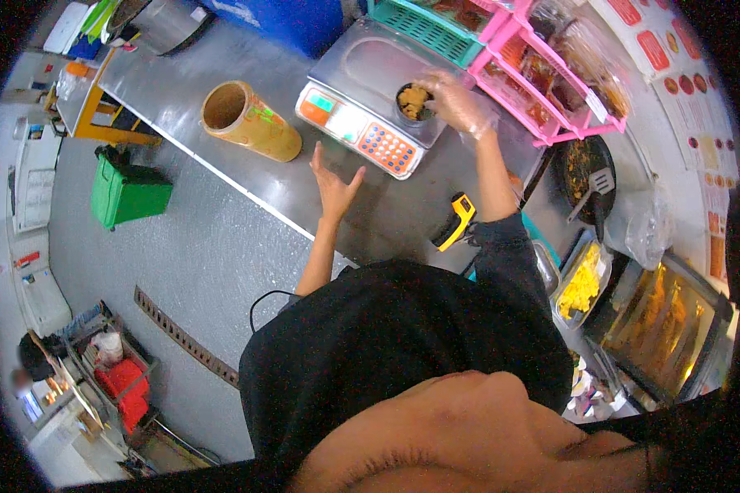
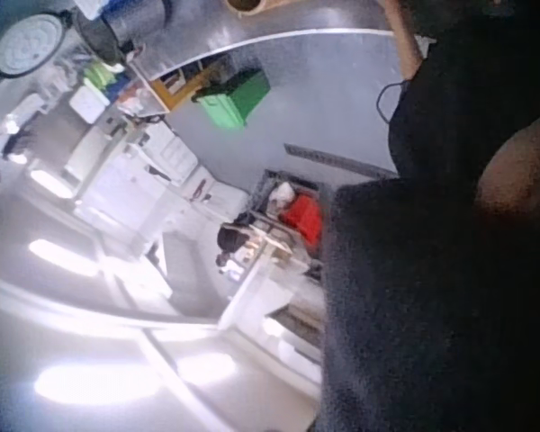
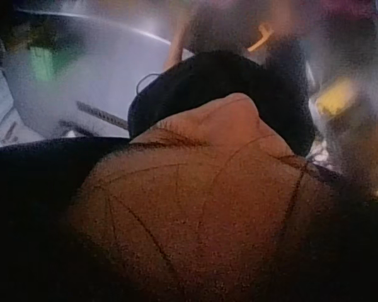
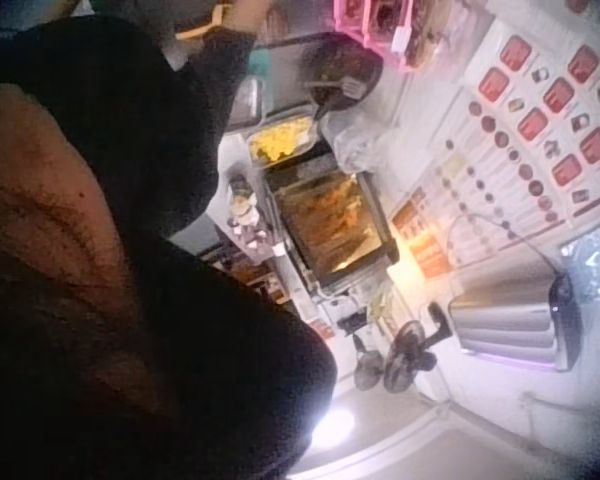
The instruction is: The person assembles multiple food orders by placing steamed buns and fried items into branded boxes and containers. They add condiment packets and arrange the completed orders on the counter.
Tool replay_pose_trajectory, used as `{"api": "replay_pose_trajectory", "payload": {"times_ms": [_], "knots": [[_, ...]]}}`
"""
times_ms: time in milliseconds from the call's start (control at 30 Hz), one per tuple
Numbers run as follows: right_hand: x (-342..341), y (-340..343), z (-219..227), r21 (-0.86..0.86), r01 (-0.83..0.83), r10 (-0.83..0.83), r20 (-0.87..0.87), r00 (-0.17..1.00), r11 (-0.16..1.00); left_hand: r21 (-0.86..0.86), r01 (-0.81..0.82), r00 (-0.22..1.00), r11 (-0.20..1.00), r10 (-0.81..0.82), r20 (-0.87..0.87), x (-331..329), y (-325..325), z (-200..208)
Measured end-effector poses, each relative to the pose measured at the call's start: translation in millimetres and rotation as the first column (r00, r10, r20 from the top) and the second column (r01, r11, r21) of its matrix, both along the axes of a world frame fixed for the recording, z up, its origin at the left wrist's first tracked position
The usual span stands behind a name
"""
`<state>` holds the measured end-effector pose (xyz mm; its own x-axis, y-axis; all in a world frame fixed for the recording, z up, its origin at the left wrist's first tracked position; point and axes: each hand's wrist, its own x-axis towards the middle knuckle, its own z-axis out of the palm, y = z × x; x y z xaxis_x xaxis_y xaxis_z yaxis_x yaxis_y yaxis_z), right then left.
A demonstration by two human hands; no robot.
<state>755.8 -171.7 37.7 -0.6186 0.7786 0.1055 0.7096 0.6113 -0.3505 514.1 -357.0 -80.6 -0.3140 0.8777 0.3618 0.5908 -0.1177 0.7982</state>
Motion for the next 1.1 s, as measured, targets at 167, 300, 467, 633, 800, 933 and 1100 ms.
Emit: {"api": "replay_pose_trajectory", "payload": {"times_ms": [167,300,467,633,800,933,1100], "knots": [[-1,-17,27,-0.105,0.151,-0.176,-0.307,0.935,0.983,0.013,-0.047,0.998,0.999,0.046,0.050,-16,-9,1],[-6,-18,17,-0.082,0.127,-0.149,-0.405,0.902,0.989,0.013,-0.036,0.997,0.999,0.036,-0.074,-11,-3,9],[-4,-13,-9,-0.121,0.126,-0.173,-0.594,0.786,0.985,0.045,0.032,0.996,0.998,-0.035,0.077,2,3,12],[-8,-21,5,-0.088,0.159,-0.182,-0.453,0.873,0.983,0.061,0.078,0.995,0.995,-0.082,0.055,12,5,16],[-9,-27,2,-0.067,0.020,-0.046,-0.413,0.910,0.998,0.075,0.138,0.984,0.988,-0.146,0.104,20,6,21],[-3,-33,6,-0.128,0.133,-0.178,-0.467,0.866,0.983,0.034,0.174,0.983,0.984,-0.176,0.052,33,19,24],[24,-83,19,-0.474,0.230,-0.526,-0.750,0.401,0.850,0.039,0.167,0.986,0.985,-0.167,0.002,78,82,38]]}}
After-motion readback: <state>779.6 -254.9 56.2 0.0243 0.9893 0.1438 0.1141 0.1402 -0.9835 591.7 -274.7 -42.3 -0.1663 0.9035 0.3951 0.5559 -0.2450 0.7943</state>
